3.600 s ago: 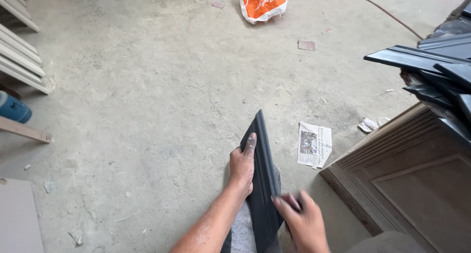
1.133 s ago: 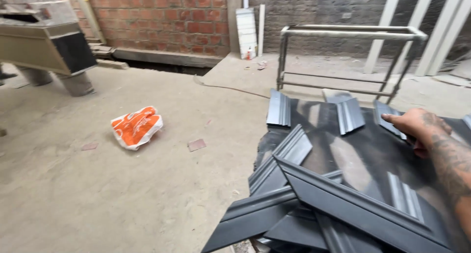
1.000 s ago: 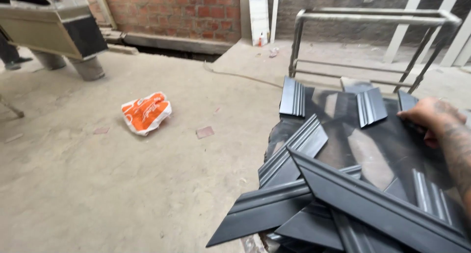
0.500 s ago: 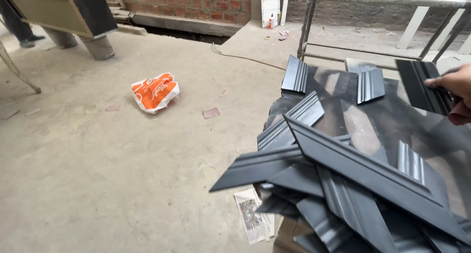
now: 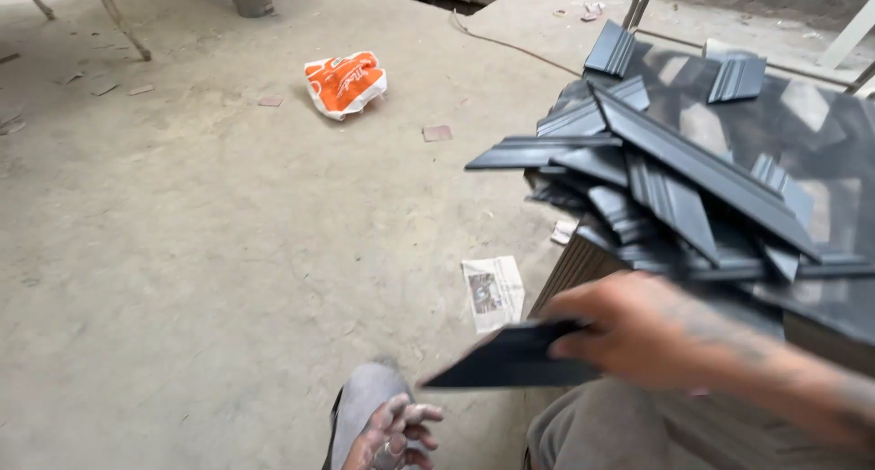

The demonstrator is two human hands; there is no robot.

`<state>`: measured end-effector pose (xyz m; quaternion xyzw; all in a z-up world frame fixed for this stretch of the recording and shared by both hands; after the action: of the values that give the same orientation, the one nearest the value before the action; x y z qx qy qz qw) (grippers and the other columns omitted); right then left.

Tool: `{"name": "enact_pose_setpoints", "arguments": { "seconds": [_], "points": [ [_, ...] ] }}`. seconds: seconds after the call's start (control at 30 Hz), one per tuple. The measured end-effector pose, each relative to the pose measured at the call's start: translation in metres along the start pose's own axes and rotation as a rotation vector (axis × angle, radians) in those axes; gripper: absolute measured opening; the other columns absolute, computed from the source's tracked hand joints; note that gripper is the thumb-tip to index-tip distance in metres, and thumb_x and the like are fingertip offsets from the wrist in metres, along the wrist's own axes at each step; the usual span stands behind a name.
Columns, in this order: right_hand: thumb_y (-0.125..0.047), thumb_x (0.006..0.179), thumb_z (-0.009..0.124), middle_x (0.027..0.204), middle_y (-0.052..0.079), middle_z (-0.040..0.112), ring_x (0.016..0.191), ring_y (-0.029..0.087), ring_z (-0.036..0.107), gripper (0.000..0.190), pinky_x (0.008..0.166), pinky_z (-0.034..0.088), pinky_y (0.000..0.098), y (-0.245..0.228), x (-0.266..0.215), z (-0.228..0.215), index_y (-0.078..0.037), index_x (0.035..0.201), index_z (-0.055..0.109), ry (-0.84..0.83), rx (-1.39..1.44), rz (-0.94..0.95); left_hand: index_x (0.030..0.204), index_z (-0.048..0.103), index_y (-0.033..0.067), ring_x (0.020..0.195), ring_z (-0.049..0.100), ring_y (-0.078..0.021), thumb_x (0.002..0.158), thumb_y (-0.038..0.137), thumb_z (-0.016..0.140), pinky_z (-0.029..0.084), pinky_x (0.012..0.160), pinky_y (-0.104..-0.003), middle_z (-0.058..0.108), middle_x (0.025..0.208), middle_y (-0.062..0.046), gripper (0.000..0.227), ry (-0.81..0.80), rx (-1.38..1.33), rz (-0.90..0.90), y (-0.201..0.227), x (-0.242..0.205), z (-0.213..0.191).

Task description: The person is manually sanding small, black, angled decorative trim pieces using a piece of sandpaper to smooth the edges and surfaces.

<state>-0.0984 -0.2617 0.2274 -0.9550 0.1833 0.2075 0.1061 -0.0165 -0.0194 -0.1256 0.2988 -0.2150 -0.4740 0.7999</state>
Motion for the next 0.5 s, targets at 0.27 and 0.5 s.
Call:
{"name": "enact_pose_setpoints", "arguments": {
  "seconds": [0.27, 0.5],
  "points": [
    [-0.028, 0.072, 0.082, 0.08, -0.004, 0.075, 0.073, 0.015, 0.071, 0.025, 0.07, 0.053, 0.0308, -0.122, 0.064, 0.193, -0.019, 0.095, 0.077, 0.124, 0.415, -0.814, 0.118, 0.074, 0.0097, 0.057, 0.059, -0.0112, 0.082, 0.029, 0.086, 0.042, 0.057, -0.022, 0.068, 0.072, -0.004, 0.043, 0.83, 0.534, -0.616, 0.078, -0.133, 0.076],
    [-0.034, 0.087, 0.067, 0.066, 0.007, 0.064, 0.067, 0.015, 0.056, 0.033, 0.067, 0.044, 0.0281, -0.097, 0.013, 0.147, -0.005, 0.078, 0.082, 0.334, 1.265, 0.06, 0.09, 0.056, -0.0091, 0.036, 0.052, -0.0265, 0.096, 0.031, 0.061, 0.032, 0.03, -0.029, 0.076, 0.071, -0.035, 0.041, 0.937, 0.412, -0.234, 0.126, -0.136, 0.094]
  ]
}}
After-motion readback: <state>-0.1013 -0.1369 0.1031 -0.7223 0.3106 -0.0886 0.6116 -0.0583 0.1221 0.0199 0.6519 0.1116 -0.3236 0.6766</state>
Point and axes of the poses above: each hand's wrist, its own x-axis towards the middle knuckle, its own z-axis out of the palm, y = z × x, the point moved 8 cm from there along x, towards the middle knuckle
